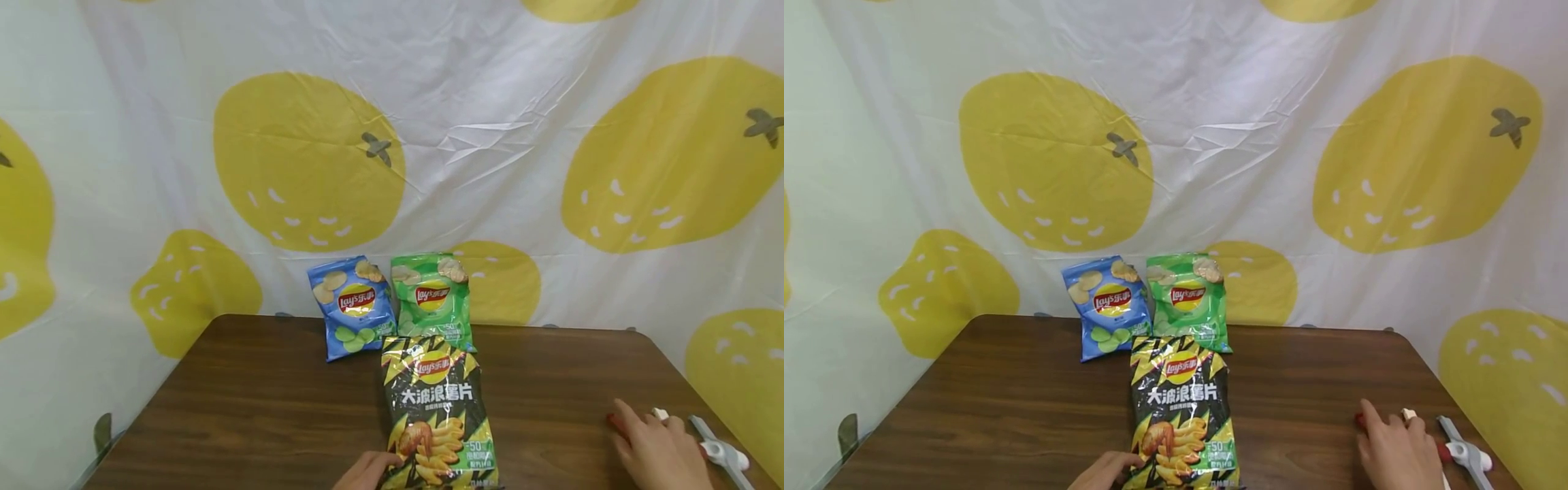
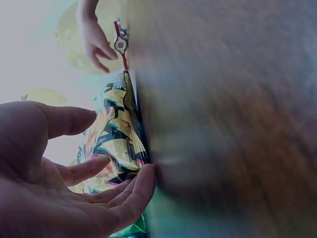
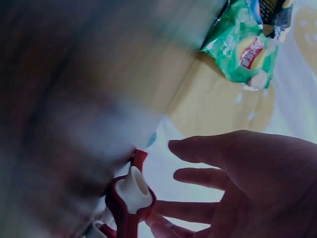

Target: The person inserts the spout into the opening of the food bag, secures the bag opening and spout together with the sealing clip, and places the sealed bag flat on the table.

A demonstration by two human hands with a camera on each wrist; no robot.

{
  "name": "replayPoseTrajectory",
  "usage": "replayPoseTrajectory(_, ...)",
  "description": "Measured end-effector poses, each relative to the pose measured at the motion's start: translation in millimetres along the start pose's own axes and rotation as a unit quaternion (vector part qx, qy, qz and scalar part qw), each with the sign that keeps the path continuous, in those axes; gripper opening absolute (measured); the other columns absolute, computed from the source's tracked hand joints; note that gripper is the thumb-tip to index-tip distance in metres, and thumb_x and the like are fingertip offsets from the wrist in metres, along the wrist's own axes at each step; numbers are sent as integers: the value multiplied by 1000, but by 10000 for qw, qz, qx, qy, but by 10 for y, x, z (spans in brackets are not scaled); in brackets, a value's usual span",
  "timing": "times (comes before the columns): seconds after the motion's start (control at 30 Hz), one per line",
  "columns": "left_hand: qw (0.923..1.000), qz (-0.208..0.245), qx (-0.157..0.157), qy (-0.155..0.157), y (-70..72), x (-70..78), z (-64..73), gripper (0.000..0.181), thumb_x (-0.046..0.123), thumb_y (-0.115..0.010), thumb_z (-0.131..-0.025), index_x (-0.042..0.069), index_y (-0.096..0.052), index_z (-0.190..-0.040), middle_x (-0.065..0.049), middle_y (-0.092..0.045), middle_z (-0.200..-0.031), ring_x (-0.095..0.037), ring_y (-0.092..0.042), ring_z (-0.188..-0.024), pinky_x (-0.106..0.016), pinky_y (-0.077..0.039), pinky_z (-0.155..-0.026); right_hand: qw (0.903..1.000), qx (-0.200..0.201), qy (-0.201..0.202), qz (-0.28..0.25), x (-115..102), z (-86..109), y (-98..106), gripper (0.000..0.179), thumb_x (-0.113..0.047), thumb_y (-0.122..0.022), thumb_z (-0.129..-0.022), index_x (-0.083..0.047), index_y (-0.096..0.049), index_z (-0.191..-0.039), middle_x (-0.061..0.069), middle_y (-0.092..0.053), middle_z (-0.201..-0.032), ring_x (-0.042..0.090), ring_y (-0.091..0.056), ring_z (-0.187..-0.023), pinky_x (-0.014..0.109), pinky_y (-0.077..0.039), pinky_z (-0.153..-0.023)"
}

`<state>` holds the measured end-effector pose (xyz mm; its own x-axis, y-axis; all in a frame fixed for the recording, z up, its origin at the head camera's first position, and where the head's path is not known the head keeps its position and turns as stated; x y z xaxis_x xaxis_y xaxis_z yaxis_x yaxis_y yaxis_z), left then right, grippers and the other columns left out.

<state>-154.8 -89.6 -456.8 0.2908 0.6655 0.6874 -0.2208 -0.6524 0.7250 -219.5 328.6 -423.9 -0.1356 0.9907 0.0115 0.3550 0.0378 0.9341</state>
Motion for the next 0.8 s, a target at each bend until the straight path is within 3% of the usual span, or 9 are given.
replayPoseTrajectory(0.13, 9994, 194, -225, 190, 13, -17, -14, 46, 48, -60, -79, 15, -55, -111, -8, -52, -112, -24, -51, -102, -38, -45, -82, 9997, -84, 29, -236, 31, 21, -24, 42, -18, -69, -69, -9, -54, -108, 16, -63, -82, 39, -49, -58, 48, -36, -45)
replayPoseTrajectory(0.3, 9985, 312, -333, 298, 13, -28, -19, 47, 50, -59, -79, 17, -55, -112, -7, -51, -113, -25, -51, -102, -40, -45, -80, 9963, -653, -127, -539, 104, 7, -36, 46, -8, -65, -65, -7, -53, -110, 18, -62, -75, 39, -53, -58, 47, -37, -45)
replayPoseTrajectory(0.4, 9978, 391, -374, 395, 8, -26, -18, 47, 51, -59, -79, 18, -55, -111, -6, -51, -113, -25, -52, -100, -41, -45, -79, 9937, -858, -159, -708, 131, 0, -57, 46, -6, -64, -65, -10, -57, -111, 18, -65, -83, 41, -55, -66, 49, -39, -52)
replayPoseTrajectory(0.5, 9980, 355, -351, 378, 3, -27, -20, 47, 52, -59, -79, 18, -55, -111, -6, -51, -112, -24, -52, -99, -40, -45, -78, 9915, -1183, -68, -544, 145, -21, -95, 30, -10, -67, -67, -5, -60, -96, 13, -64, -75, 31, -55, -65, 48, -38, -59)
replayPoseTrajectory(0.57, 9980, 348, -350, 384, -2, -31, -23, 47, 52, -59, -78, 18, -55, -111, -5, -51, -112, -23, -52, -100, -39, -45, -79, 9883, -1414, -117, -554, 160, -16, -123, 18, -11, -67, -68, -3, -59, -83, 6, -58, -65, 24, -50, -57, 42, -36, -55)
replayPoseTrajectory(0.67, 9985, 308, -340, 300, -9, -43, -32, 46, 49, -61, -78, 18, -55, -110, -6, -51, -111, -22, -52, -100, -38, -45, -80, 9847, -1668, -191, -469, 179, -16, -154, 19, -18, -70, -71, -7, -55, -71, -1, -50, -58, 16, -42, -51, 35, -33, -49)
replayPoseTrajectory(0.8, 9984, 329, -375, 262, -13, -53, -44, 46, 48, -61, -78, 16, -55, -111, -7, -51, -111, -22, -52, -98, -38, -45, -80, 9824, -1782, -210, -512, 175, -36, -165, 28, -28, -73, -69, -7, -55, -73, -1, -50, -60, 15, -43, -52, 33, -34, -48)
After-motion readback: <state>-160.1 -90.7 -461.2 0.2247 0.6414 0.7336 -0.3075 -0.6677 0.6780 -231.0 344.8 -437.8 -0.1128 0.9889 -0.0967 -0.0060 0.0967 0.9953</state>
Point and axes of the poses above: each hand's wrist, its own z-axis away from the middle knuckle, its own y-axis out of the back of the hand, x = y × z, the point moved 3 cm from there along -z, towards the middle knuckle
